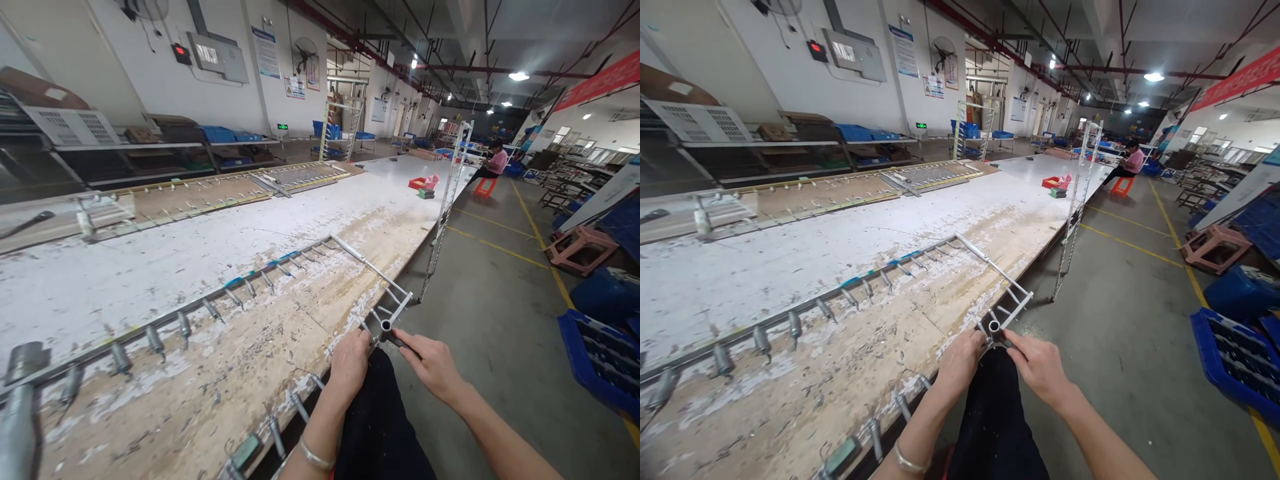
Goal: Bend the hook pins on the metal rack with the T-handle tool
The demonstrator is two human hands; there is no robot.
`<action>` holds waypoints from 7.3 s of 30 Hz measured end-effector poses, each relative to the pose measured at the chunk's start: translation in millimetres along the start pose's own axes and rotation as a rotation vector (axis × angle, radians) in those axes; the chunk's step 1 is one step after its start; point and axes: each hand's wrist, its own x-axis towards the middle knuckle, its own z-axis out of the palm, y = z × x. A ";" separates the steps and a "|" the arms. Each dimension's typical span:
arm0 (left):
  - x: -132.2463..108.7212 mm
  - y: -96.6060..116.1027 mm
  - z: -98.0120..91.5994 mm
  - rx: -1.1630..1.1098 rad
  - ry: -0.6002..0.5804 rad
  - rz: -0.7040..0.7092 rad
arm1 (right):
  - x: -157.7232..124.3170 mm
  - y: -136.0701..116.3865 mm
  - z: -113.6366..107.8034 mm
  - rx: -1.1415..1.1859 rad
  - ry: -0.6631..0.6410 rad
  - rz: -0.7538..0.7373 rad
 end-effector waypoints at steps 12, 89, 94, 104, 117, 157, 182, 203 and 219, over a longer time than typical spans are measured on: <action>0.3 2.3 -2.9 0.015 -0.031 -0.032 | 2.1 -7.3 -2.0 -0.020 0.032 -0.010; 0.8 0.3 -5.0 0.074 -0.041 0.004 | -0.6 -0.2 -1.2 0.071 0.199 -0.040; 1.1 -0.4 -3.1 0.086 -0.055 -0.004 | -4.9 3.2 1.8 -0.008 0.004 -0.018; -0.8 1.0 -3.1 0.087 -0.025 -0.032 | -9.1 7.1 18.6 0.121 0.085 0.050; -13.8 -1.9 -11.6 -0.232 -0.005 -0.087 | -8.6 -1.8 3.2 0.289 0.388 0.026; -12.0 -0.1 13.4 0.036 0.092 0.021 | -3.7 -1.7 7.4 0.018 0.047 0.014; -12.2 -3.5 15.7 0.027 0.180 0.098 | -1.3 -3.3 -8.3 0.080 0.117 0.032; -13.9 -7.7 15.3 0.042 0.280 0.164 | -2.1 3.0 9.0 0.034 0.094 0.069; -20.5 -7.7 -17.1 -0.142 0.271 -0.270 | -25.8 10.9 26.7 0.630 0.413 0.509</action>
